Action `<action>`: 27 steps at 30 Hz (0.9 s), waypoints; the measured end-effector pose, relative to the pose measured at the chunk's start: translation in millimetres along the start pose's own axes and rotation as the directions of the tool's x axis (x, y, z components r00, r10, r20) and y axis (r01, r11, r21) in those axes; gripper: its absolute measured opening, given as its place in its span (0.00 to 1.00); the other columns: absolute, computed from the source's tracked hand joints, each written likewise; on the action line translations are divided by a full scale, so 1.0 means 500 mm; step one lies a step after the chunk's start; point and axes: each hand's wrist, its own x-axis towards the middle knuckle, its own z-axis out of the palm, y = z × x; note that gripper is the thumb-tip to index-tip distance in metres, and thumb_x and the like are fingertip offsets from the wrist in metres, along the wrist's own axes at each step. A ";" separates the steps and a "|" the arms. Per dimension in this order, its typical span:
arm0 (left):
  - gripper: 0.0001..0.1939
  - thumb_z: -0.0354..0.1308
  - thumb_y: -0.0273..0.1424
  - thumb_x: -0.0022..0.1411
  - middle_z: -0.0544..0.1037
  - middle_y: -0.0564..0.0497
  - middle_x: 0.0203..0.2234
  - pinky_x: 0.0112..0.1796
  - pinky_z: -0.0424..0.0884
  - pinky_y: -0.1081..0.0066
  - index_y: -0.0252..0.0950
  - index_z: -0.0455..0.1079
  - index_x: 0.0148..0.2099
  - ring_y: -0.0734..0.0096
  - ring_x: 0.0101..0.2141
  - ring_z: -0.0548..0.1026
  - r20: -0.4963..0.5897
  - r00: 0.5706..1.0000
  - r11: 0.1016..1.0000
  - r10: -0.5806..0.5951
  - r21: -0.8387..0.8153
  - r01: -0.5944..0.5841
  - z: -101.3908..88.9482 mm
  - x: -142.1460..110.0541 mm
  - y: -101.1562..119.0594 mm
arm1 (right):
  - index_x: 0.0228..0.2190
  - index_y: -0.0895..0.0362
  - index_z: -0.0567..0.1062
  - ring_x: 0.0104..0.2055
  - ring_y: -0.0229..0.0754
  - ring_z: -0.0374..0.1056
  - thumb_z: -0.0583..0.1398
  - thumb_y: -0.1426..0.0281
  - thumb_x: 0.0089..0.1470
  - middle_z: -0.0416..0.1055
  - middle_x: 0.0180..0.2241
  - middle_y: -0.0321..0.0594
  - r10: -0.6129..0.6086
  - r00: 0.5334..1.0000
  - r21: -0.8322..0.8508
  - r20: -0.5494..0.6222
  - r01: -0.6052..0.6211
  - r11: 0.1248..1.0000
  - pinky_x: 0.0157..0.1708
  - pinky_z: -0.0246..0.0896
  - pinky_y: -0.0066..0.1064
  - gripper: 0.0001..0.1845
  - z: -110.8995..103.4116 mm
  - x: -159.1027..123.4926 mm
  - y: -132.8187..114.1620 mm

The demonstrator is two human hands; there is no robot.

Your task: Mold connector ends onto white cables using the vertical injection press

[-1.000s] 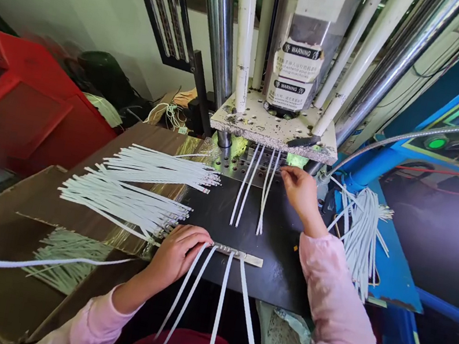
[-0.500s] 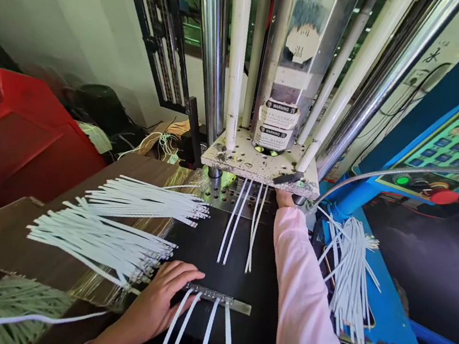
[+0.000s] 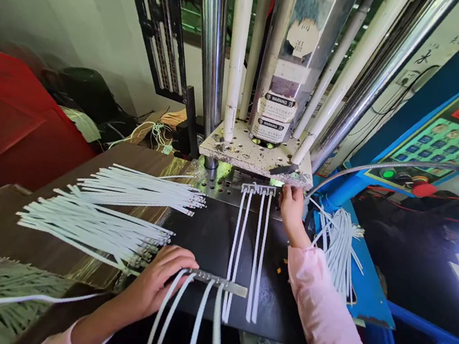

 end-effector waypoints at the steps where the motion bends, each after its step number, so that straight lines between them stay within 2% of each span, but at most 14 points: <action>1: 0.08 0.53 0.25 0.69 0.76 0.49 0.40 0.45 0.67 0.65 0.38 0.69 0.48 0.65 0.42 0.72 -0.040 0.999 1.000 0.017 -0.020 -0.018 -0.012 0.006 0.009 | 0.35 0.52 0.66 0.20 0.35 0.59 0.50 0.51 0.65 0.63 0.24 0.30 0.024 1.000 0.026 -0.015 -0.024 0.999 0.19 0.56 0.27 0.19 -0.010 -0.039 -0.002; 3: 0.09 0.55 0.24 0.68 0.76 0.49 0.41 0.46 0.68 0.67 0.39 0.69 0.49 0.67 0.43 0.73 -0.137 0.990 0.999 0.030 -0.032 -0.035 -0.038 0.024 0.028 | 0.32 0.51 0.62 0.18 0.34 0.55 0.54 0.50 0.62 0.59 0.20 0.27 0.088 0.996 0.075 0.001 -0.088 0.993 0.17 0.51 0.26 0.18 -0.025 -0.126 -0.008; 6: 0.10 0.58 0.24 0.67 0.76 0.50 0.42 0.47 0.69 0.69 0.40 0.70 0.49 0.68 0.44 0.74 -0.286 0.958 1.000 0.022 0.012 -0.019 -0.072 0.059 0.050 | 0.30 0.51 0.61 0.16 0.34 0.54 0.55 0.49 0.60 0.59 0.18 0.26 0.201 0.970 0.116 0.139 -0.217 0.969 0.17 0.49 0.26 0.19 -0.046 -0.251 -0.017; 7: 0.10 0.58 0.24 0.66 0.76 0.50 0.42 0.47 0.69 0.69 0.40 0.70 0.49 0.68 0.44 0.74 -0.324 0.946 0.999 0.023 0.037 -0.011 -0.081 0.071 0.054 | 0.30 0.51 0.61 0.17 0.34 0.55 0.54 0.49 0.61 0.60 0.18 0.27 0.217 0.953 0.073 0.209 -0.237 0.969 0.18 0.50 0.26 0.19 -0.055 -0.284 -0.020; 9: 0.10 0.59 0.24 0.66 0.76 0.50 0.42 0.47 0.69 0.68 0.39 0.71 0.48 0.68 0.43 0.74 -0.367 0.929 0.995 0.049 0.098 -0.014 -0.091 0.093 0.056 | 0.30 0.51 0.64 0.18 0.36 0.59 0.53 0.50 0.62 0.62 0.18 0.30 0.225 0.921 -0.134 0.318 -0.192 0.972 0.21 0.53 0.27 0.19 -0.078 -0.331 -0.027; 11: 0.09 0.59 0.24 0.66 0.77 0.50 0.41 0.47 0.69 0.66 0.39 0.71 0.48 0.66 0.43 0.74 -0.370 0.925 0.988 0.087 0.148 -0.034 -0.093 0.110 0.052 | 0.31 0.52 0.69 0.21 0.39 0.63 0.55 0.50 0.62 0.65 0.19 0.33 0.223 0.915 -0.357 0.337 -0.095 0.929 0.24 0.57 0.29 0.19 -0.103 -0.349 -0.040; 13: 0.09 0.59 0.25 0.66 0.77 0.49 0.41 0.46 0.69 0.64 0.39 0.71 0.48 0.64 0.43 0.74 -0.340 0.935 0.984 0.105 0.171 -0.048 -0.088 0.125 0.046 | 0.39 0.53 0.74 0.25 0.41 0.67 0.55 0.50 0.62 0.71 0.24 0.37 0.199 0.929 -0.383 0.312 -0.069 0.921 0.27 0.61 0.31 0.20 -0.122 -0.342 -0.062; 16: 0.08 0.57 0.27 0.68 0.77 0.48 0.42 0.47 0.69 0.61 0.38 0.72 0.48 0.62 0.44 0.73 -0.281 0.951 0.981 0.130 0.178 -0.081 -0.068 0.156 0.035 | 0.55 0.51 0.69 0.34 0.43 0.72 0.56 0.49 0.62 0.76 0.39 0.42 0.126 0.923 -0.041 0.362 -0.120 0.992 0.31 0.67 0.32 0.28 -0.127 -0.298 -0.103; 18: 0.08 0.57 0.29 0.68 0.77 0.47 0.41 0.47 0.69 0.61 0.38 0.74 0.48 0.62 0.44 0.73 -0.258 0.950 0.973 0.177 0.191 -0.130 -0.050 0.186 0.024 | 0.54 0.51 0.72 0.36 0.42 0.72 0.60 0.49 0.59 0.76 0.42 0.42 0.074 0.909 0.138 0.410 -0.142 0.980 0.33 0.69 0.32 0.28 -0.116 -0.258 -0.121; 20: 0.08 0.59 0.32 0.67 0.76 0.47 0.40 0.47 0.70 0.62 0.39 0.76 0.46 0.63 0.43 0.73 -0.283 0.940 0.967 0.193 0.214 -0.135 -0.030 0.222 0.004 | 0.47 0.54 0.78 0.32 0.39 0.69 0.63 0.52 0.56 0.76 0.38 0.40 0.035 0.902 0.168 0.430 -0.118 0.979 0.33 0.68 0.31 0.24 -0.098 -0.211 -0.119; 22: 0.10 0.62 0.33 0.65 0.76 0.48 0.40 0.46 0.71 0.63 0.40 0.78 0.48 0.63 0.42 0.74 -0.319 0.939 0.977 0.126 0.201 -0.063 -0.010 0.264 -0.029 | 0.42 0.55 0.80 0.30 0.38 0.67 0.65 0.54 0.55 0.77 0.34 0.38 -0.006 0.912 0.128 0.410 -0.052 0.990 0.33 0.66 0.31 0.20 -0.079 -0.161 -0.096; 24: 0.17 0.65 0.30 0.62 0.76 0.48 0.39 0.45 0.73 0.65 0.39 0.76 0.53 0.65 0.40 0.75 -0.318 0.948 0.991 -0.018 0.120 0.059 0.009 0.310 -0.072 | 0.42 0.56 0.81 0.31 0.39 0.68 0.64 0.56 0.55 0.78 0.35 0.39 -0.056 0.930 0.073 0.363 0.032 0.997 0.35 0.66 0.33 0.20 -0.060 -0.106 -0.059; 27: 0.24 0.62 0.25 0.62 0.78 0.46 0.44 0.45 0.75 0.69 0.38 0.71 0.60 0.68 0.41 0.77 -0.215 0.948 0.968 -0.236 0.031 0.248 0.030 0.382 -0.143 | 0.41 0.57 0.81 0.35 0.42 0.72 0.60 0.58 0.57 0.79 0.36 0.41 -0.143 0.944 -0.121 0.296 0.186 0.975 0.41 0.68 0.37 0.18 -0.028 -0.022 -0.003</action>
